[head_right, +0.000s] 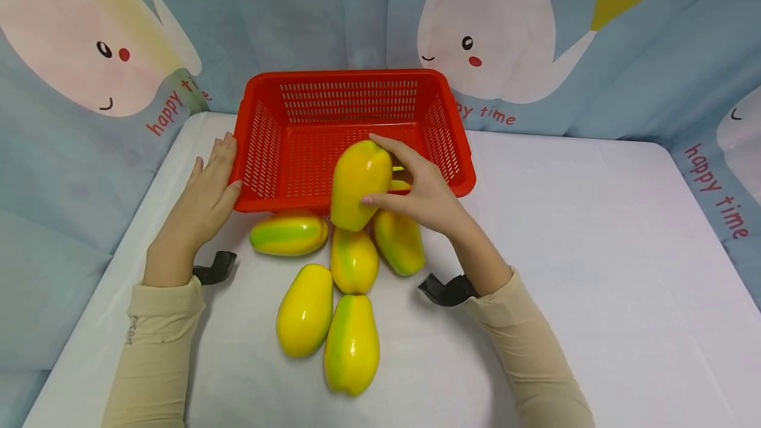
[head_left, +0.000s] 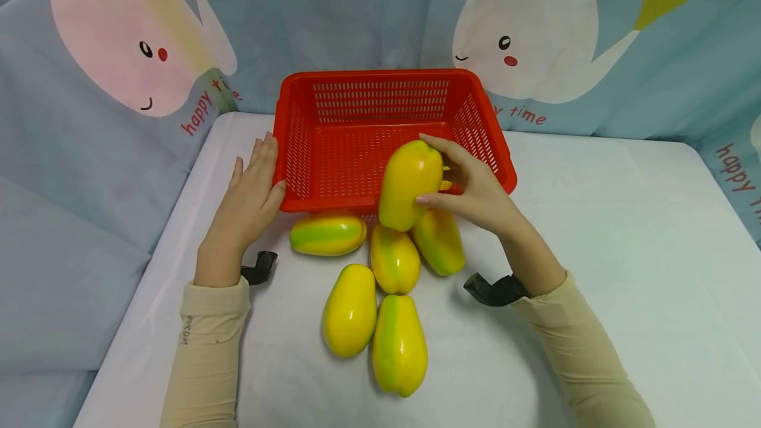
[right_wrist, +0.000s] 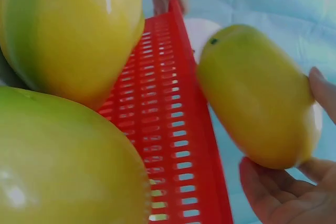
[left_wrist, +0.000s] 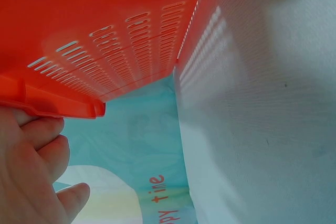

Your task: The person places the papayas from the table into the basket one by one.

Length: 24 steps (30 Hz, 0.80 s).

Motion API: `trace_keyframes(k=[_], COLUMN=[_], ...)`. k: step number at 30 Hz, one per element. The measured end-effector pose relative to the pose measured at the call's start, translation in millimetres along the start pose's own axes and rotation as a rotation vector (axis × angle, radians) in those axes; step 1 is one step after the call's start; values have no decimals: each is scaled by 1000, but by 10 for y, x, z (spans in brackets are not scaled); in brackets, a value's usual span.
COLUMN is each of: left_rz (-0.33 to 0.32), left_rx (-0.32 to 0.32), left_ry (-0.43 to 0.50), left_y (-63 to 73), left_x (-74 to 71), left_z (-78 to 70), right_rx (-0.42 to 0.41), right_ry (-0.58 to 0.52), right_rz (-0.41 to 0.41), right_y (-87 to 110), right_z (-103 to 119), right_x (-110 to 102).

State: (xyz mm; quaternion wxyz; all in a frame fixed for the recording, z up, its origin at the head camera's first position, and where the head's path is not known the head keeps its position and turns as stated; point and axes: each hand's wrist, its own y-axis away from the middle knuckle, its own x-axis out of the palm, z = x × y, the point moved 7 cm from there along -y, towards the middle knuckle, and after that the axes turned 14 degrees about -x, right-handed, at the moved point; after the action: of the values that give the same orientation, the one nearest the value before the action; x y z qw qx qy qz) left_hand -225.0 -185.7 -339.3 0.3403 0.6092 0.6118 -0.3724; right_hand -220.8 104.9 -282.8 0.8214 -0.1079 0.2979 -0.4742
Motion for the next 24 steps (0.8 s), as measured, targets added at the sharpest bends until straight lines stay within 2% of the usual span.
trace_keyframes(k=[5, 16, 24], left_rz=[0, 0, -3], left_rx=[1, 2, 5], left_ry=[1, -1, -3], left_y=[1, 3, 0], left_x=[0, -4, 0], left_z=[1, 1, 3], right_rx=[-27, -21, -9], right_ry=[-28, -22, -17], right_rz=[-99, -213, -237], right_y=[-44, -99, -155], right_z=[-34, -126, -180], right_x=[-36, -69, -54])
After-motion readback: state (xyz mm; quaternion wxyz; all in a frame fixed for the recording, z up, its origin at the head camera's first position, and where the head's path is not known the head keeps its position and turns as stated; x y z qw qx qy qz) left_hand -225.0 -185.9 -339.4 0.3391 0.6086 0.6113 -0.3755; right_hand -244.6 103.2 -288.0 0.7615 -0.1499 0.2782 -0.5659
